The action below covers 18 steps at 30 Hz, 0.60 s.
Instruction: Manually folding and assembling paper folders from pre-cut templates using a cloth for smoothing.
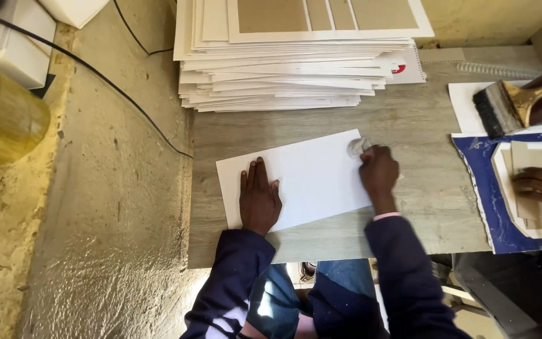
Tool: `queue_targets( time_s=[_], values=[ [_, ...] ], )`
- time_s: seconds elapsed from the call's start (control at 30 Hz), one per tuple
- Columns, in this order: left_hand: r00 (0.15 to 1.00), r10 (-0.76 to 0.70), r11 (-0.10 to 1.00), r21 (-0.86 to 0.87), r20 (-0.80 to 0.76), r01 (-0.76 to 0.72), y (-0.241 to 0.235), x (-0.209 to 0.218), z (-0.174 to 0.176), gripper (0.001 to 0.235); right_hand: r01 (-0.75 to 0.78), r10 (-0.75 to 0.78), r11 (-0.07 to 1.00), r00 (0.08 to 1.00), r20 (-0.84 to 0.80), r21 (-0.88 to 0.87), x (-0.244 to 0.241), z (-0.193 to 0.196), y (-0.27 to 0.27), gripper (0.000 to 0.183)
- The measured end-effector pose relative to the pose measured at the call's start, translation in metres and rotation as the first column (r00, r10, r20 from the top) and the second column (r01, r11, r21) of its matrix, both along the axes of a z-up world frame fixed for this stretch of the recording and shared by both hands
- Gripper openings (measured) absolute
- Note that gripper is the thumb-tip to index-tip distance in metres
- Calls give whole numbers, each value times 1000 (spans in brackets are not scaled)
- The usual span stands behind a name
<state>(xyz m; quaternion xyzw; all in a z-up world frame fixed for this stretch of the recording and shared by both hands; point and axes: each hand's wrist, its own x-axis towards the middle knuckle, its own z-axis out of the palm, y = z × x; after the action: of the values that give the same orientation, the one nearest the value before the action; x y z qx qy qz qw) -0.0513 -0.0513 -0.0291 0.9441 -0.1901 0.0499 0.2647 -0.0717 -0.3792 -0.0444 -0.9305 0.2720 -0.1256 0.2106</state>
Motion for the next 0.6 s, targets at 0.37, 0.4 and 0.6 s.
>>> queue_targets(
  time_s=[0.37, 0.4, 0.6],
  values=[
    [1000, -3, 999, 38, -13, 3, 0, 0, -5, 63, -326, 315, 919, 945, 86, 222, -7, 12, 31, 3],
    [1000, -8, 999, 42, -18, 9, -2, 0, -6, 63, -320, 309, 920, 947, 82, 228, 0, -1, -2, 3],
    [1000, 4, 997, 75, -23, -2, -2, 0, -3, 64, -428, 424, 890, 904, 63, 158, 10, -25, 4, 14]
  ],
)
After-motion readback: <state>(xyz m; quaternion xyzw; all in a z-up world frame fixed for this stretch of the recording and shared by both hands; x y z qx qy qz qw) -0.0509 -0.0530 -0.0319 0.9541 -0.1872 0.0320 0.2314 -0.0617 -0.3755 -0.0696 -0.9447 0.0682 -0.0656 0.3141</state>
